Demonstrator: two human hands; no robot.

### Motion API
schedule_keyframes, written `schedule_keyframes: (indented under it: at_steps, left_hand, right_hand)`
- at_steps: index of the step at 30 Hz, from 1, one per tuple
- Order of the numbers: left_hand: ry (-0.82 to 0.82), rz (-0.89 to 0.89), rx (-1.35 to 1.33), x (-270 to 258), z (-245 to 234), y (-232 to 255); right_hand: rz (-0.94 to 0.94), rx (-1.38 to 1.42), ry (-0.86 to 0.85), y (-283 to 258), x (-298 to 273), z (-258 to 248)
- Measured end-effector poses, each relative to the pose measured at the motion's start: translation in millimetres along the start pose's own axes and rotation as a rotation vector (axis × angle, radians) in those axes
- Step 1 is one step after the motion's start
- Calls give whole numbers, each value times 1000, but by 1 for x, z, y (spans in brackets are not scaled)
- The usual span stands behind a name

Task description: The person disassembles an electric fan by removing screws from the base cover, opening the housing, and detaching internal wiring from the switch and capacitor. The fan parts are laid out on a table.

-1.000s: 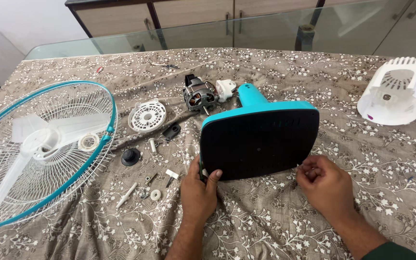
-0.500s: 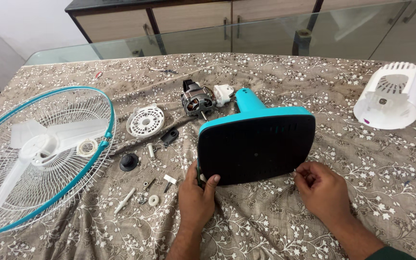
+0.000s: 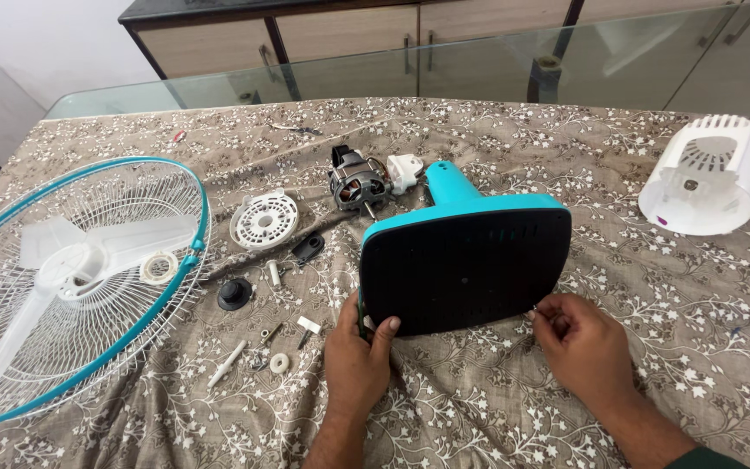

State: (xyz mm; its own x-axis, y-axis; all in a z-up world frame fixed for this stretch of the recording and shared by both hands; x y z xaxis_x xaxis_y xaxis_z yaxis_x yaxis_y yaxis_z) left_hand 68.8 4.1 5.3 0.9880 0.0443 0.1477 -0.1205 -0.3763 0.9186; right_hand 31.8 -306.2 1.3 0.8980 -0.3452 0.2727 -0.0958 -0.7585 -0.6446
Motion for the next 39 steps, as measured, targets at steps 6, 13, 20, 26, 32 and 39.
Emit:
schedule_keyframes:
  at_steps: [6, 13, 20, 26, 32, 39]
  left_hand:
    - [13, 28, -14, -1, -1, -1]
    - [32, 73, -19, -1, -2, 2]
    - [37, 100, 17, -1, -3, 5]
    - [-1, 26, 57, -2, -1, 1]
    - [41, 126, 36, -2, -4, 6]
    - [73, 184, 32, -5, -7, 9]
  right_hand:
    - [84, -11, 4, -4, 0, -2]
    - [81, -37, 8, -6, 0, -3]
    - [2, 12, 23, -11, -3, -6]
    - [116, -34, -29, -7, -1, -2]
    - [10, -27, -13, -8, -2, -3]
    - [5, -33, -6, -9, -3, -3]
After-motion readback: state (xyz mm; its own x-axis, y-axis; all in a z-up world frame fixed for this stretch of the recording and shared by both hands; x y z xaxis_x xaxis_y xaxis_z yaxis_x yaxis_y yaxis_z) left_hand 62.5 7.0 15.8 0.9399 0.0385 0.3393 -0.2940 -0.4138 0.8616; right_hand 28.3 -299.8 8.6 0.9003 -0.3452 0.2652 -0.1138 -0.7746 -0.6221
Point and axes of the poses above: each hand's wrist, its own x-axis towards the middle knuckle, its own z-axis out of the palm, y = z × x, the point moved 7 cm from there along x, towards the middle knuckle, and after that the axes turned 9 degrees about z, right-handed, at the moved point
